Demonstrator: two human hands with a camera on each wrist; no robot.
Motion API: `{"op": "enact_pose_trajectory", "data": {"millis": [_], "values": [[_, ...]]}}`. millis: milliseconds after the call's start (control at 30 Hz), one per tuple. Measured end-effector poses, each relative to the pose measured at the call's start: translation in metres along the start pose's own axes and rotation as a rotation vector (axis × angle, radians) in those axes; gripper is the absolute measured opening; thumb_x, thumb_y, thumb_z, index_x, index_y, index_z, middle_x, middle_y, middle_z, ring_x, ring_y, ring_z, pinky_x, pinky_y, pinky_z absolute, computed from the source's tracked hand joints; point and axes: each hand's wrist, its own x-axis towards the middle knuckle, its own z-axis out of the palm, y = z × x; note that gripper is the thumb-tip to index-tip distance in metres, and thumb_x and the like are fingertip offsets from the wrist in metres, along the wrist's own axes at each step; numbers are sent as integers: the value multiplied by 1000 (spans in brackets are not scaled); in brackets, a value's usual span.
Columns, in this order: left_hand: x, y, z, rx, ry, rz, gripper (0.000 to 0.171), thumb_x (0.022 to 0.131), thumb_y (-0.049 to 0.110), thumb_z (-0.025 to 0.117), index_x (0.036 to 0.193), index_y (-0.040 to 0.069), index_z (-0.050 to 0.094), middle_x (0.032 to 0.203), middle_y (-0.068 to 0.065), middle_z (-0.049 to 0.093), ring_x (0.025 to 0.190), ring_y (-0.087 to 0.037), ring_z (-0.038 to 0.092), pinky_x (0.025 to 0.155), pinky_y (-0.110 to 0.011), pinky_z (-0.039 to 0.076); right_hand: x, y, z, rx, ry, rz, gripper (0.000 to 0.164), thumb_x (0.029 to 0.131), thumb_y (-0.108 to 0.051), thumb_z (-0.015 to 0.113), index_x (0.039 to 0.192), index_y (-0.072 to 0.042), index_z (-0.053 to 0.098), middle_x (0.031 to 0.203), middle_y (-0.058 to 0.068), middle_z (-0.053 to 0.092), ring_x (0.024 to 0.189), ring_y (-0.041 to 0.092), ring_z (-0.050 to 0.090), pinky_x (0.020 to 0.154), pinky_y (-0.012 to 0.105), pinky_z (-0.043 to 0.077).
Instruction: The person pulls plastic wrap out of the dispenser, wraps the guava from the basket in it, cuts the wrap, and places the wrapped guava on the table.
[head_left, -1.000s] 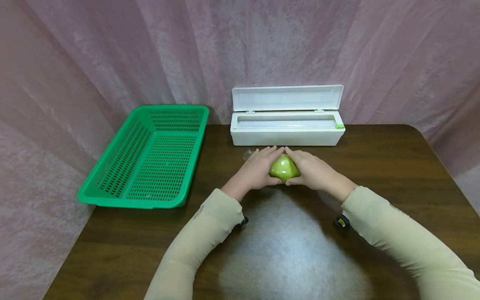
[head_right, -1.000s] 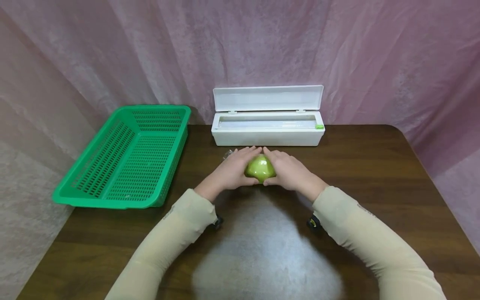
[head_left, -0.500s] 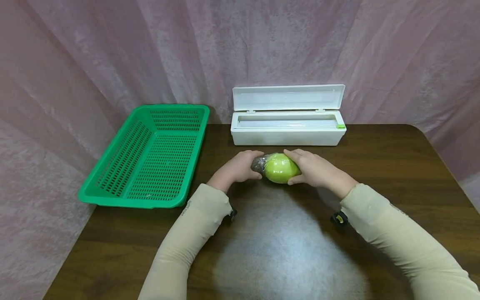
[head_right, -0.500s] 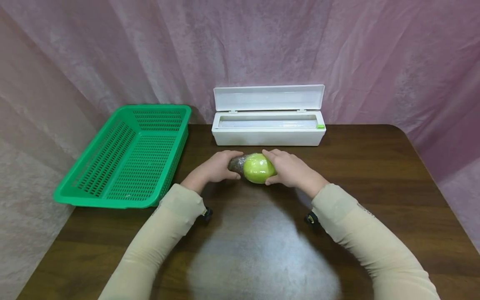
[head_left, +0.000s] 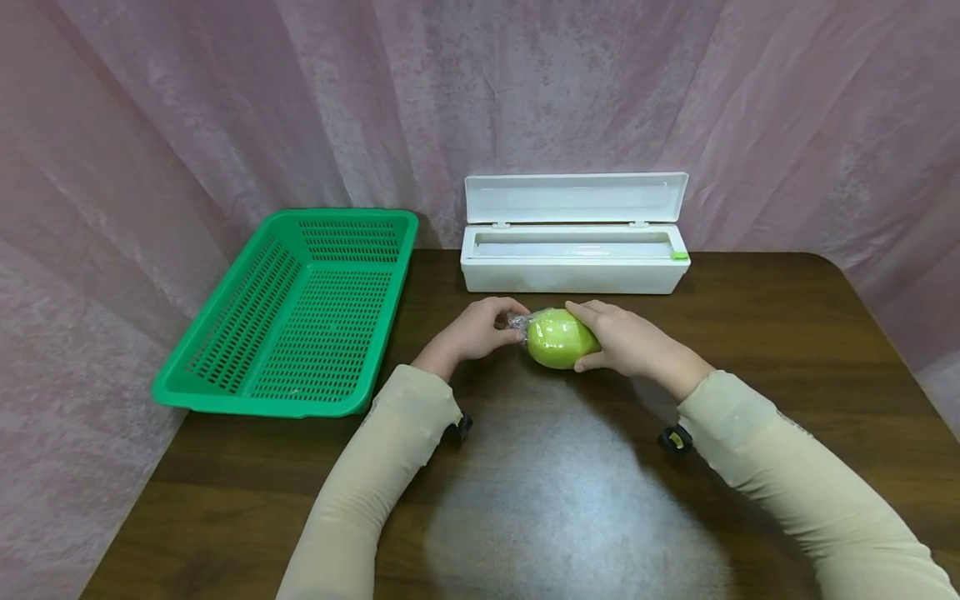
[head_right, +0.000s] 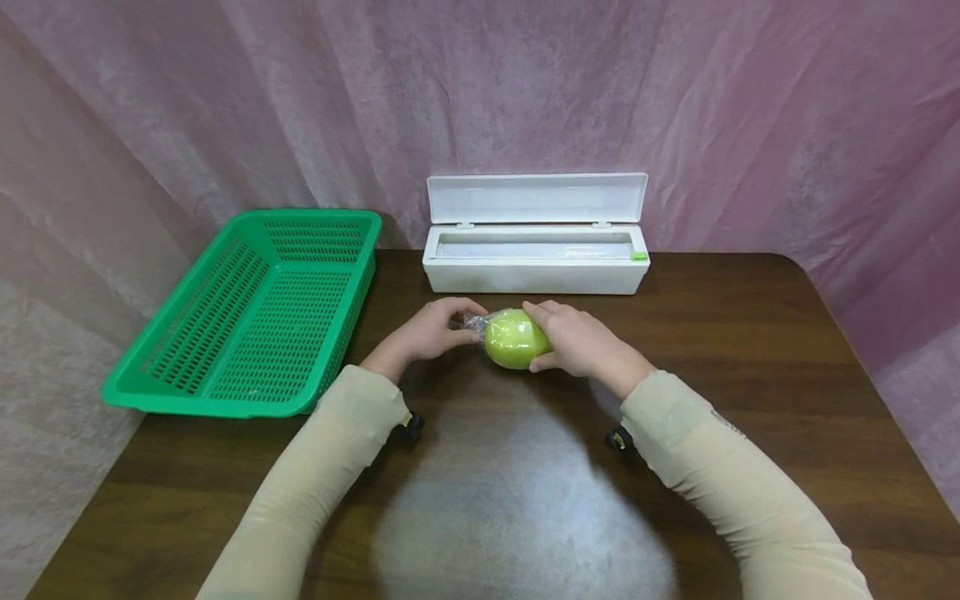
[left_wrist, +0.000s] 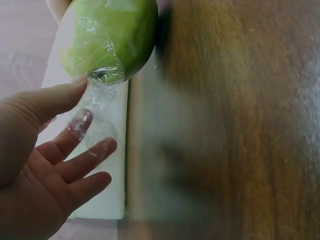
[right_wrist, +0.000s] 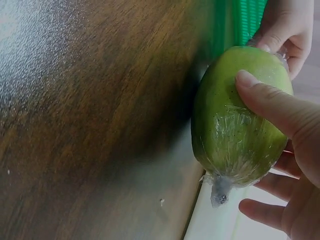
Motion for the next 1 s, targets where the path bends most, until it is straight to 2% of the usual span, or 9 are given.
{"op": "enact_pose_trajectory", "data": {"millis": [133,300,367,433,533,667,1000], "values": [[1,-3,2,-33,53,26,25,91,22,64,113,11,69,110,-5,65,103,-18,57,88,-32,49,0,0,1,1,-3,-3,91,73,-29,82,142,5,35,137,21,48,124,35,49,103,48,41],[2,-4,4,-56,91,43,24,92,22,62,108,8,72,120,-10,63,117,-23,55,99,-35,46,1,1,2,-6,-6,-3,91,73,-29,82,143,5,35,137,21,47,125,35,49,103,48,40],[3,-4,5,-77,93,32,24,93,23,61,108,8,72,120,-10,64,115,-22,57,97,-34,47,1,1,1,-5,-6,-1,91,73,-29,82,143,5,35,137,20,47,125,34,48,104,48,40],[3,-3,6,-98,93,22,23,93,23,61,107,8,71,113,-8,67,106,-19,61,90,-31,50,1,0,1,-7,-7,0,91,73,-29,82,143,5,34,138,20,47,125,34,48,104,48,40],[4,-3,7,-149,87,-8,20,93,22,61,104,8,70,97,-7,69,85,-17,64,73,-29,53,1,0,0,-11,-7,1,91,73,-29,82,143,5,34,138,20,47,125,35,48,103,48,40],[6,-3,8,-274,78,-67,17,92,19,62,100,5,67,86,-9,66,68,-15,63,62,-31,55,1,0,0,-18,-5,0,91,73,-29,82,143,5,35,137,21,47,124,35,49,103,49,41],[9,0,10,-503,41,-217,15,92,11,61,100,-3,61,77,-9,62,61,-13,61,59,-27,56,1,-2,0,-37,-7,0,90,73,-29,82,143,4,35,137,21,47,123,36,50,101,49,42]]}}
